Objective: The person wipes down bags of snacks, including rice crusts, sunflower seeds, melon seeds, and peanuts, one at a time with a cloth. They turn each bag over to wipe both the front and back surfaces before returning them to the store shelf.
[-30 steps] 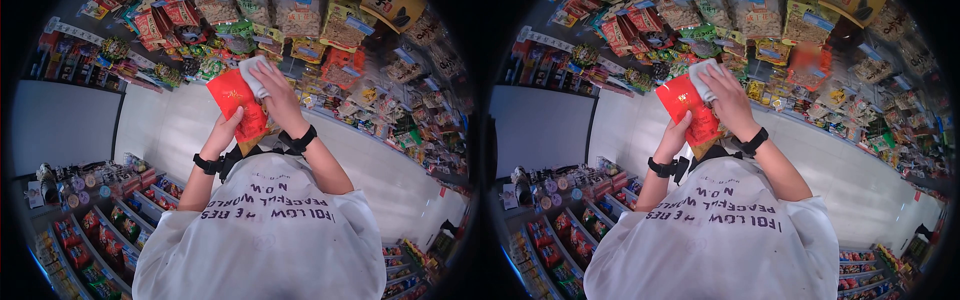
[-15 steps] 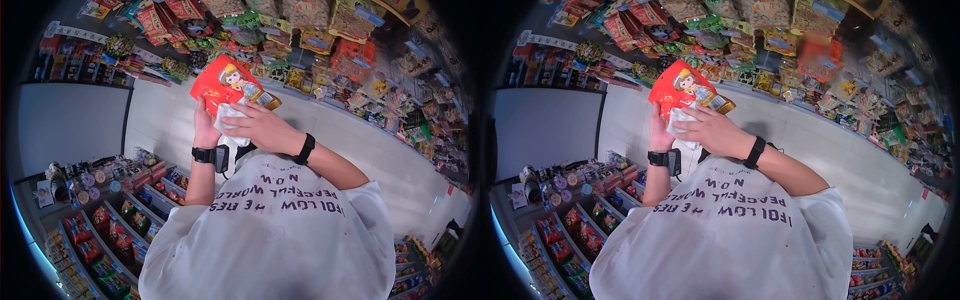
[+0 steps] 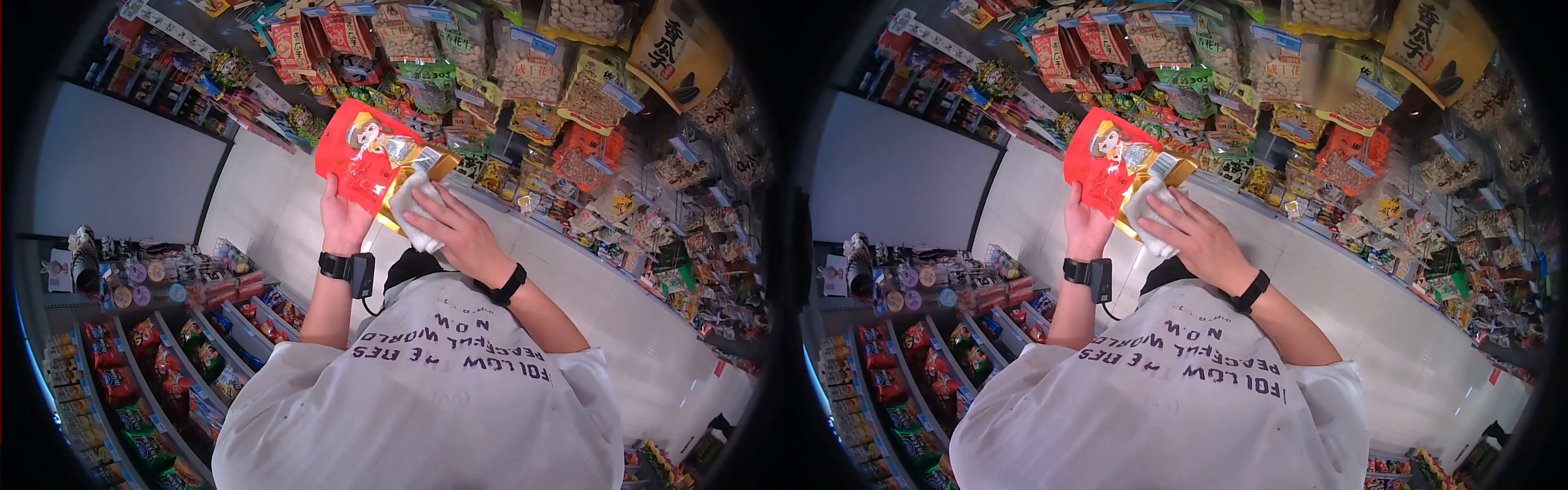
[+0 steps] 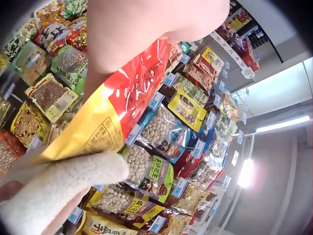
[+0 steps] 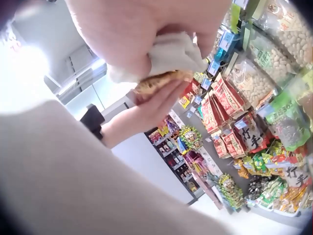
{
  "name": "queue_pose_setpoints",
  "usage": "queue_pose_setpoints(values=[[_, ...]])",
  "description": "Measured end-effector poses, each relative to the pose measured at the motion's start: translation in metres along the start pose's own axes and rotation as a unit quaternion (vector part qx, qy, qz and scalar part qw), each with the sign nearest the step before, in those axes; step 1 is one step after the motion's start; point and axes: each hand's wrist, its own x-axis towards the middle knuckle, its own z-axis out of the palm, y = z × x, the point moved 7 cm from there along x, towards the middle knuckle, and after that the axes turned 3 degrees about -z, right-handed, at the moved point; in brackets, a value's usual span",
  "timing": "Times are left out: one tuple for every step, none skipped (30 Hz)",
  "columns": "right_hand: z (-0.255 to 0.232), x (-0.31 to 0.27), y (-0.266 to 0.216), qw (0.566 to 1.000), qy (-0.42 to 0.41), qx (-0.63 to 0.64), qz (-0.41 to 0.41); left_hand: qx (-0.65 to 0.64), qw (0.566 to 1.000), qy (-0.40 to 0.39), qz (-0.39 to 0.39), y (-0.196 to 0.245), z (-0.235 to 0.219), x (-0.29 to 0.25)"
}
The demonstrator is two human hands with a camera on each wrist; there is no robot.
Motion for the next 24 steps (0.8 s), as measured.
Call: queue_pose_setpoints(values=[[-0.001, -0.001, 0.004, 0.999, 0.033, -0.02, -0.007, -0.038, 0.999, -0.02, -0.009, -0.001, 0.005, 0.002], [-0.002, -0.002, 0.007, 0.999, 0.033, -0.025, -0.012, -0.077, 0.996, -0.04, -0.018, -0.002, 0.009, 0.003], [-0.009, -0.003, 0.01, 0.996, 0.059, -0.061, -0.006, -0.079, 0.996, -0.047, -0.017, -0.003, 0.013, 0.005], [-0.016, -0.003, 0.012, 0.992, 0.084, -0.098, 0.001, -0.067, 0.996, -0.058, -0.022, -0.008, 0.017, 0.006], [-0.02, -0.003, 0.014, 0.99, 0.075, -0.116, -0.001, -0.057, 0.996, -0.068, -0.027, -0.014, 0.022, 0.008], [-0.022, -0.002, 0.012, 0.99, 0.075, -0.122, -0.003, -0.06, 0.995, -0.074, -0.028, -0.019, 0.028, 0.008], [-0.028, -0.004, 0.015, 0.99, 0.104, -0.083, 0.041, -0.034, 0.998, -0.043, -0.015, -0.024, 0.03, 0.011], [-0.035, -0.007, 0.02, 0.986, 0.135, -0.044, 0.083, -0.008, 1.0, -0.015, -0.003, -0.026, 0.031, 0.015], [-0.036, -0.011, 0.026, 0.984, 0.147, -0.008, 0.101, -0.011, 1.0, -0.027, -0.007, -0.029, 0.034, 0.019], [-0.04, -0.017, 0.028, 0.984, 0.152, -0.02, 0.096, 0.02, 1.0, -0.008, -0.013, -0.031, 0.03, 0.023], [-0.042, -0.028, 0.043, 0.971, 0.148, 0.034, 0.183, 0.053, 0.998, 0.009, -0.019, -0.032, 0.027, 0.027], [-0.043, -0.041, 0.058, 0.948, 0.147, 0.088, 0.267, 0.087, 0.996, 0.009, -0.027, -0.035, 0.027, 0.031], [-0.053, -0.05, 0.065, 0.94, 0.177, 0.075, 0.283, 0.104, 0.994, 0.013, -0.038, -0.04, 0.028, 0.032], [-0.061, -0.059, 0.072, 0.93, 0.208, 0.062, 0.298, 0.123, 0.991, 0.016, -0.048, -0.046, 0.03, 0.033], [-0.067, -0.066, 0.076, 0.924, 0.274, 0.057, 0.26, 0.142, 0.988, 0.005, -0.061, -0.054, 0.03, 0.036], [-0.067, -0.071, 0.081, 0.913, 0.25, 0.078, 0.313, 0.162, 0.984, -0.005, -0.075, -0.064, 0.031, 0.039], [-0.066, -0.07, 0.079, 0.923, 0.228, 0.059, 0.305, 0.167, 0.98, -0.021, -0.103, -0.076, 0.034, 0.042], [-0.061, -0.069, 0.078, 0.931, 0.205, 0.04, 0.299, 0.166, 0.979, -0.038, -0.111, -0.086, 0.036, 0.047], [-0.055, -0.07, 0.079, 0.933, 0.215, 0.046, 0.285, 0.191, 0.971, -0.038, -0.139, -0.099, 0.035, 0.052], [-0.05, -0.072, 0.08, 0.935, 0.224, 0.051, 0.272, 0.215, 0.962, -0.037, -0.165, -0.11, 0.034, 0.056], [-0.046, -0.077, 0.084, 0.922, 0.226, 0.085, 0.304, 0.213, 0.961, -0.052, -0.17, -0.118, 0.041, 0.059], [-0.048, -0.078, 0.083, 0.922, 0.234, 0.072, 0.3, 0.25, 0.949, -0.062, -0.185, -0.125, 0.048, 0.061], [-0.049, -0.082, 0.086, 0.909, 0.253, 0.087, 0.319, 0.287, 0.935, -0.07, -0.199, -0.13, 0.053, 0.065], [-0.051, -0.082, 0.088, 0.895, 0.271, 0.104, 0.339, 0.287, 0.933, -0.079, -0.202, -0.133, 0.055, 0.068]])
